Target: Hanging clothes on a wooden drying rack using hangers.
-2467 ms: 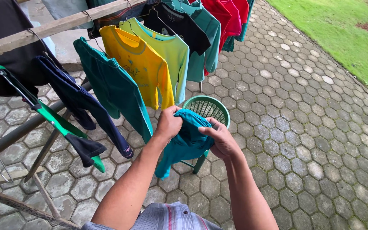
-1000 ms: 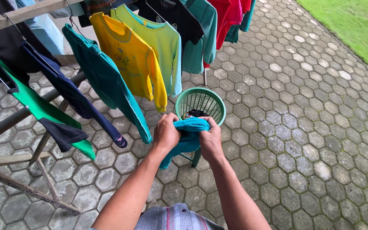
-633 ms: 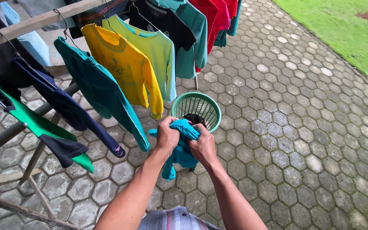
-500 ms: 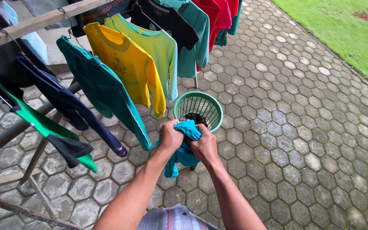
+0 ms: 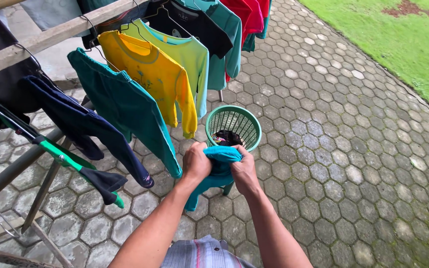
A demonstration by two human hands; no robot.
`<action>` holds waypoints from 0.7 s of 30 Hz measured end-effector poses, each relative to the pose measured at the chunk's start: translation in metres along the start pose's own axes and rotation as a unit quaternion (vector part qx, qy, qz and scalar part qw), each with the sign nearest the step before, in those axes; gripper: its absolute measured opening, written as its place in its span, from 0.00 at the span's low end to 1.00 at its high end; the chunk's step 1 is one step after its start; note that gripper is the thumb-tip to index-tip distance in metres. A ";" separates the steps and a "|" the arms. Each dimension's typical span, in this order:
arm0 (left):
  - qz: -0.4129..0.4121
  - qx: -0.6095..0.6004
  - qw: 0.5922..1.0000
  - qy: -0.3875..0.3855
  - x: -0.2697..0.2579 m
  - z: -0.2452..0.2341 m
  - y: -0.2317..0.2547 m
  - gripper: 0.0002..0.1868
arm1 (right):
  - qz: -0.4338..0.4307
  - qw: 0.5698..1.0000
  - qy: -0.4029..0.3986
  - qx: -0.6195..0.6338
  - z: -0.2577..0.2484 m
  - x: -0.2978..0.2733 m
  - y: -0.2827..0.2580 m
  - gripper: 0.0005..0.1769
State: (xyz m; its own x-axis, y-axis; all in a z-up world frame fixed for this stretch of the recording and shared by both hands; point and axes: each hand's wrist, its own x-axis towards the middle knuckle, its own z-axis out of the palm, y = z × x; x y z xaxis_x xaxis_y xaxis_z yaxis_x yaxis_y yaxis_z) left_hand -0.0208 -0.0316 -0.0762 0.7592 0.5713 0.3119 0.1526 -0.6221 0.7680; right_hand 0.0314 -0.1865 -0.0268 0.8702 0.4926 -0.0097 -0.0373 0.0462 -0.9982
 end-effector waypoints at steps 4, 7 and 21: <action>-0.052 -0.165 0.985 0.014 -0.001 -0.001 0.002 0.04 | -0.009 0.993 0.018 -0.118 0.016 -0.015 -0.004 0.09; -0.116 -0.333 0.936 -0.019 -0.007 -0.003 0.006 0.04 | -0.017 0.973 0.050 -0.226 0.032 -0.028 -0.013 0.13; 0.015 -0.051 0.997 -0.051 -0.023 -0.054 -0.001 0.09 | -0.102 0.978 0.160 -0.085 0.059 -0.058 0.001 0.15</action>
State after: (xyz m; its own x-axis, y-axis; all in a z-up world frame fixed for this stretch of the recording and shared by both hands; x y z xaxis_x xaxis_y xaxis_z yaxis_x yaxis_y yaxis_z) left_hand -0.0729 -0.0156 -0.0540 0.8238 0.4929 0.2801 0.0684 -0.5768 0.8140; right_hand -0.0483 -0.1634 -0.0240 0.9612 0.1899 0.2000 0.2117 -0.0434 -0.9764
